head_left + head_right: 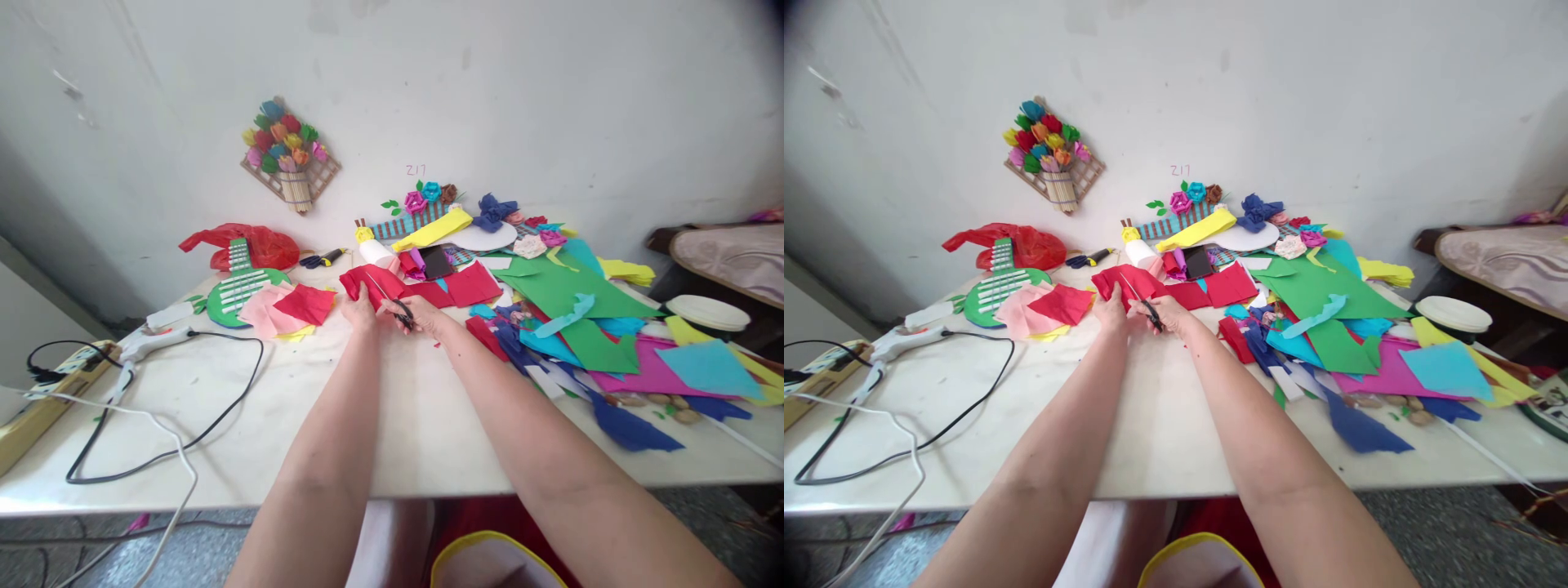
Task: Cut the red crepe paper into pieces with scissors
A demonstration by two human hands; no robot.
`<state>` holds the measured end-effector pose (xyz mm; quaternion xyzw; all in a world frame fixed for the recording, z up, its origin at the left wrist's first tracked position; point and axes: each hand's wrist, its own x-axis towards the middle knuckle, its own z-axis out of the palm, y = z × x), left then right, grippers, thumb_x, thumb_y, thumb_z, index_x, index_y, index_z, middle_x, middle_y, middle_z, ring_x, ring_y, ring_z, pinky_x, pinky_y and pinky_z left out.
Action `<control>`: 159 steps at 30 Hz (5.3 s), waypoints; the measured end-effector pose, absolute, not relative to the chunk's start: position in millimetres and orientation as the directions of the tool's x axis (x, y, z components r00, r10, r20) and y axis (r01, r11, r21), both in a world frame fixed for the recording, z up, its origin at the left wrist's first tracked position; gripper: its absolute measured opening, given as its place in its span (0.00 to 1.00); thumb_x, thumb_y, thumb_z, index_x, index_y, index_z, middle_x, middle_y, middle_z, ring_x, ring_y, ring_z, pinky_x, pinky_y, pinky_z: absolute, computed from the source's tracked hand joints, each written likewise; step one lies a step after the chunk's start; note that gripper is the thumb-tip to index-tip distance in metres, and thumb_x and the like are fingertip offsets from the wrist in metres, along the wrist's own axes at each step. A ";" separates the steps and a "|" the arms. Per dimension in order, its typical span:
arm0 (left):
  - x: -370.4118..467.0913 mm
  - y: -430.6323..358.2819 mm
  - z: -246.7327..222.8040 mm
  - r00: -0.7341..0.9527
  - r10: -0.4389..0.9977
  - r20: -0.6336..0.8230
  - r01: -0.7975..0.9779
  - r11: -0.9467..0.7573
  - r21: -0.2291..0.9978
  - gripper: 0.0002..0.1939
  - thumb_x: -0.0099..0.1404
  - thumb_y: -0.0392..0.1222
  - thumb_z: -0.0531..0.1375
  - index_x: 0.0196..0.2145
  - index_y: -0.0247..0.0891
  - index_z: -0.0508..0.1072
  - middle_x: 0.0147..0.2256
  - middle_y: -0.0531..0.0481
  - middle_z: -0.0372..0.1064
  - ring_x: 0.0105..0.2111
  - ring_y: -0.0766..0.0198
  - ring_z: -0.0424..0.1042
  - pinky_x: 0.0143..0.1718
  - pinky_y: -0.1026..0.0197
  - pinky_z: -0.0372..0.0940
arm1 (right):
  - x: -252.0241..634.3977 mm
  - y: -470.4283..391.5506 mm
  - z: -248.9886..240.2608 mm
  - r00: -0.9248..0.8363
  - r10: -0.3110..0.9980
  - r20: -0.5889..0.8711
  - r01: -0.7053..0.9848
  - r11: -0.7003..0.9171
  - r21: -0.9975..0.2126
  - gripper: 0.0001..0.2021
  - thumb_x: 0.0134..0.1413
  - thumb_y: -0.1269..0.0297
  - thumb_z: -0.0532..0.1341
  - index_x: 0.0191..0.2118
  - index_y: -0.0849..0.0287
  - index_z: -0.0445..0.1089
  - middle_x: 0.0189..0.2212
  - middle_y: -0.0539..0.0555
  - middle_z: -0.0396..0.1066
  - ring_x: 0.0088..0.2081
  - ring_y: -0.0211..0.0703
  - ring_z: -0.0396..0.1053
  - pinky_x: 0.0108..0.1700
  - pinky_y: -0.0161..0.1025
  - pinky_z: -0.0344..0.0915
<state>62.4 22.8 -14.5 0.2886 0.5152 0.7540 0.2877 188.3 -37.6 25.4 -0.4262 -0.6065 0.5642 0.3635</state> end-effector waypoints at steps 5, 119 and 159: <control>66.2 18.9 -12.1 -0.645 0.747 0.159 -0.169 -0.343 0.924 0.11 0.54 0.46 0.60 0.30 0.34 0.69 0.29 0.49 0.70 0.29 0.65 0.69 0.30 0.64 0.63 | 190.5 -35.2 23.8 -0.385 0.922 -0.039 0.098 -0.001 -0.995 0.20 0.49 0.49 0.61 0.29 0.66 0.69 0.12 0.47 0.63 0.12 0.28 0.58 0.11 0.25 0.45; 79.8 8.9 -1.5 -0.493 0.870 -0.008 -0.490 -0.270 0.829 0.11 0.51 0.42 0.64 0.31 0.33 0.72 0.25 0.48 0.70 0.27 0.63 0.72 0.28 0.64 0.66 | 210.6 -21.5 16.3 -0.393 0.916 0.076 0.162 0.150 -0.975 0.17 0.49 0.50 0.60 0.27 0.61 0.63 0.17 0.50 0.69 0.15 0.34 0.66 0.11 0.26 0.48; 82.4 7.3 4.4 -0.491 0.871 -0.019 -0.580 -0.310 0.753 0.05 0.53 0.35 0.63 0.29 0.33 0.71 0.26 0.48 0.72 0.29 0.62 0.74 0.35 0.60 0.69 | 204.4 -22.9 16.8 -0.332 0.935 0.121 0.077 0.155 -0.985 0.17 0.43 0.52 0.65 0.25 0.61 0.63 0.13 0.44 0.60 0.14 0.28 0.55 0.15 0.28 0.51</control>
